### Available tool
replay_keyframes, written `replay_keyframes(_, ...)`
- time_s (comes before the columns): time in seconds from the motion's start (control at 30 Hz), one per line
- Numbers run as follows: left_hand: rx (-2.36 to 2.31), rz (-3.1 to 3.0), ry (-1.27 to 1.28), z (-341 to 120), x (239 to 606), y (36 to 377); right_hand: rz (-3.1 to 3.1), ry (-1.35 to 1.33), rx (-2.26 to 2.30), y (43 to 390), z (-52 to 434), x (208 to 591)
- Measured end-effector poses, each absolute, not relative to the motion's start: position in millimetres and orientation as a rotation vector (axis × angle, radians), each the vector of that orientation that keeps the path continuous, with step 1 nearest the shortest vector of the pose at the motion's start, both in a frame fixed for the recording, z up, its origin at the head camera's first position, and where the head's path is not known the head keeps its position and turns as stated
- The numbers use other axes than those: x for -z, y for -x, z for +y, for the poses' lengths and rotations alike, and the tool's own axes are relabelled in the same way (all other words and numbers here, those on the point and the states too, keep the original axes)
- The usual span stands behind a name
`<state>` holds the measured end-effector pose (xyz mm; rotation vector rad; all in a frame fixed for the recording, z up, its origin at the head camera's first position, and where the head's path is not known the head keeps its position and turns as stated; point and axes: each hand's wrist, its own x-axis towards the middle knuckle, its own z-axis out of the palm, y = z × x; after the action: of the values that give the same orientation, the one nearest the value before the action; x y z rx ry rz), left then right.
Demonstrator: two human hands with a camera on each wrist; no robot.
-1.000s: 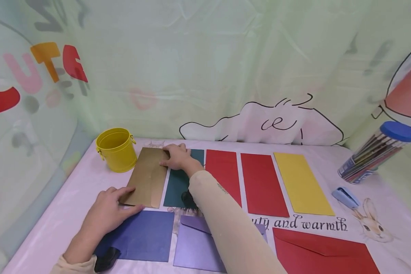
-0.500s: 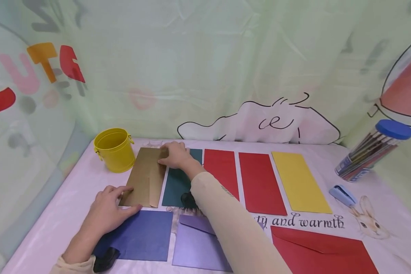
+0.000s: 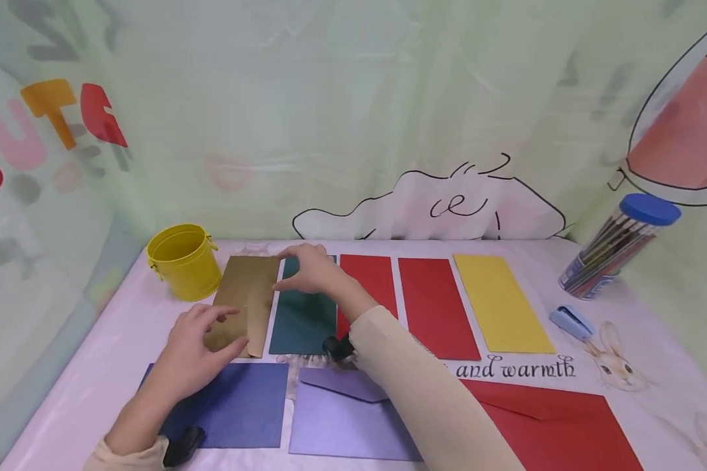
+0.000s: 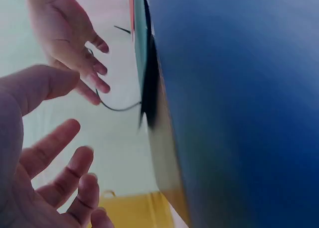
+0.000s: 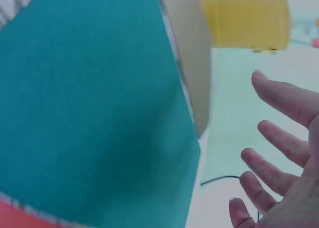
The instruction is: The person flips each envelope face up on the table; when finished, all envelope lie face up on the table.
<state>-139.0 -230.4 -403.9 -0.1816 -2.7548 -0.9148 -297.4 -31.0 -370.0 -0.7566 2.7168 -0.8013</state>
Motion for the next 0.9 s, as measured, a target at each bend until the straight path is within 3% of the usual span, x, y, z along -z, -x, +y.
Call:
replay_keyframes(0.37,1.034,-2.787,0.412,-200,389,163,2.666,0.606,0.881,285,8,362)
replay_keyframes(0.9,1.080,-2.934,0.384,-184,405,180,2.638,0.385,1.028,280,35,388)
